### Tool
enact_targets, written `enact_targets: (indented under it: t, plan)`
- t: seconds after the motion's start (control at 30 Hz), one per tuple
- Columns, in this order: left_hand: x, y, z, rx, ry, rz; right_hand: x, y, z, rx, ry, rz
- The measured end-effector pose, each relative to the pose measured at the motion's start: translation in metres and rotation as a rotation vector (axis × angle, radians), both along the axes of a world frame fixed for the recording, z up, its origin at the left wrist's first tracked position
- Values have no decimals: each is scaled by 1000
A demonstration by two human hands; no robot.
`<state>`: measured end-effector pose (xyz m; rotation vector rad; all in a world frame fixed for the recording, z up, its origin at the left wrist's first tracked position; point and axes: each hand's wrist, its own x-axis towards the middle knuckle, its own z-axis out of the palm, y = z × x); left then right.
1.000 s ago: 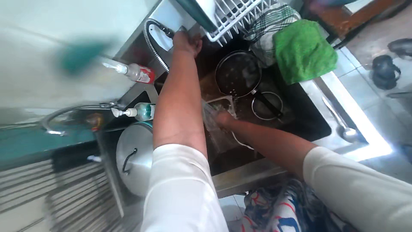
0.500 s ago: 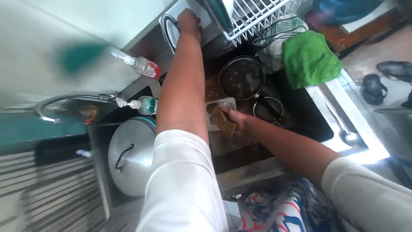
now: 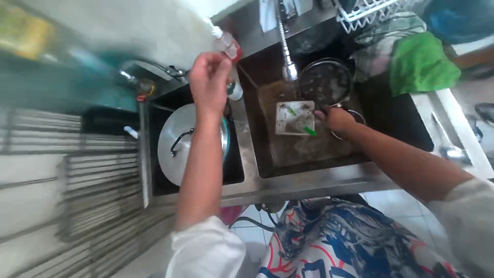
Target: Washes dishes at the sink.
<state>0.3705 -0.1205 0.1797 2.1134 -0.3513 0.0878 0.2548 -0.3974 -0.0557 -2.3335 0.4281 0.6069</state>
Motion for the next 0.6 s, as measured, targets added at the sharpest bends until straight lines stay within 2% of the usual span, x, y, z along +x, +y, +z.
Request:
enact_targets:
  t: [0.07, 0.13, 0.27, 0.37, 0.5, 0.6]
  plan:
    - [6, 41, -37, 48, -60, 260, 0, 8, -7, 115, 47, -67]
    - [20, 61, -71, 85, -32, 359, 1, 25, 8, 338, 21, -205]
    - [54, 52, -107, 125, -33, 349, 1, 68, 28, 783, 140, -568]
    - [82, 35, -115, 119, -37, 381, 5, 91, 38, 1088, 187, -681]
    - [107, 44, -117, 195, -32, 329, 13, 110, 45, 1185, 174, -703]
    - [118, 71, -117, 188, -38, 58, 19, 120, 55, 1191, 153, -732]
